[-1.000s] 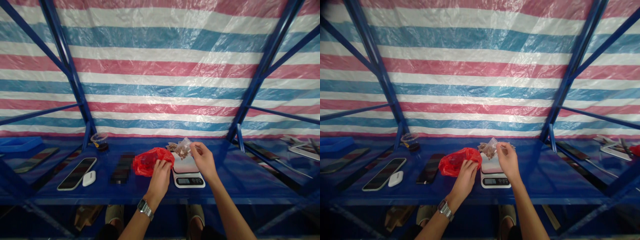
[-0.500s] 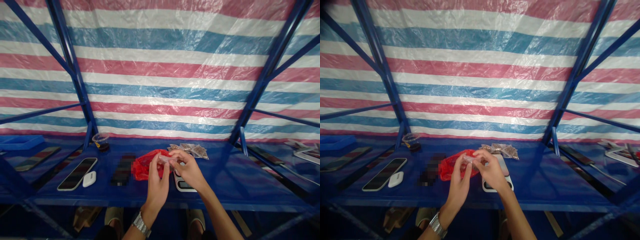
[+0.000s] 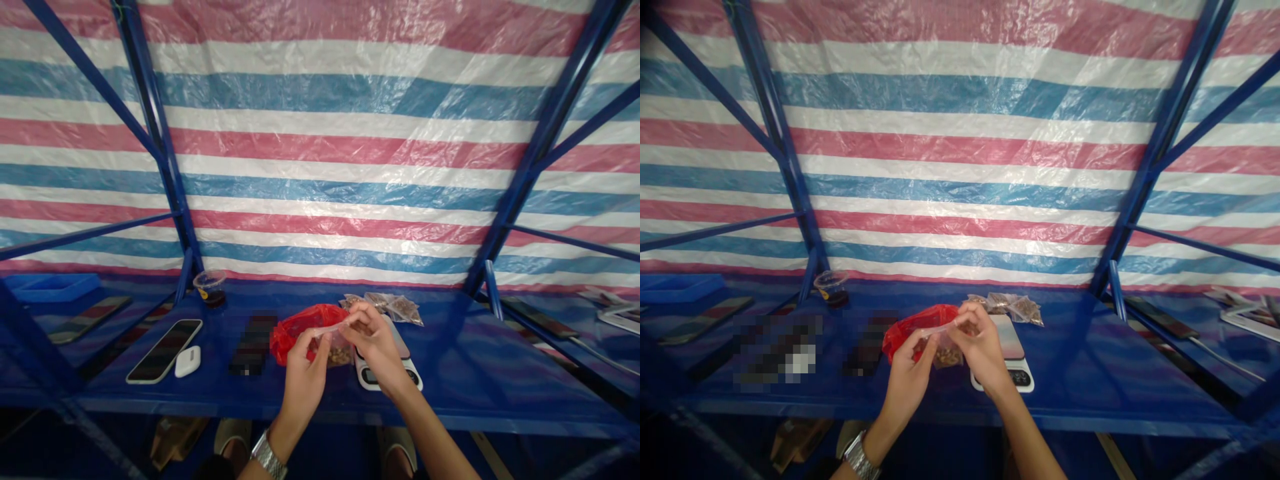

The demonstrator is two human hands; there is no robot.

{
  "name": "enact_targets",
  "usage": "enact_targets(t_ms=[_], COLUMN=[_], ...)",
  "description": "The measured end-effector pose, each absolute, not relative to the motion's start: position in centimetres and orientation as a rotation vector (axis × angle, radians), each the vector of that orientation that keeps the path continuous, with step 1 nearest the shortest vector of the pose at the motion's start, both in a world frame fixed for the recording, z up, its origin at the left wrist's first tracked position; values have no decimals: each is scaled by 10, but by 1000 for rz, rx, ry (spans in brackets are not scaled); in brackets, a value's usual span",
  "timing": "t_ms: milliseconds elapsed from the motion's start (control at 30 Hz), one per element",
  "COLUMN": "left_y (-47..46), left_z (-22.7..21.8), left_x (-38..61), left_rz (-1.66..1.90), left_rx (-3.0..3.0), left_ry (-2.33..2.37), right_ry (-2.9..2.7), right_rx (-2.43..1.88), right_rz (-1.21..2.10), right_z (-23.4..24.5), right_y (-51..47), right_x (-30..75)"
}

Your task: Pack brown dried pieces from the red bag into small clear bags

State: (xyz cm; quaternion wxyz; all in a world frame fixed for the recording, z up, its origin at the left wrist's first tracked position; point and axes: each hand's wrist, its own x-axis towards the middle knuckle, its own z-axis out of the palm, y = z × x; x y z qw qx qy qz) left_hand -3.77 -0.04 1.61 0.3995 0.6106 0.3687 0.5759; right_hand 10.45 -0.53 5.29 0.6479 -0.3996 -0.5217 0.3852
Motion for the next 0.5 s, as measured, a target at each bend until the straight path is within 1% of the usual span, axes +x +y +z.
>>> enact_targets(t_ms=[100, 167, 333, 400, 500], left_y=[-2, 1, 18, 22, 21], left_z=[18, 24, 34, 31, 24], left_x=[-45, -55, -86, -91, -90], left_rz=[1418, 1487, 1844, 1873, 1807], left_rx=[1566, 1535, 1166, 1091, 1130], left_ry=[896, 934, 1086, 1102, 1110], right_ry=[-1248, -1335, -1679, -1843, -2006], right_rx=[-886, -906, -1214, -1358, -1573], right_rz=[918, 874, 364, 254, 183], right_z=[49, 46, 38, 33, 23], right_y=[-7, -7, 0, 4, 11], right_x=[106, 107, 100, 92, 81])
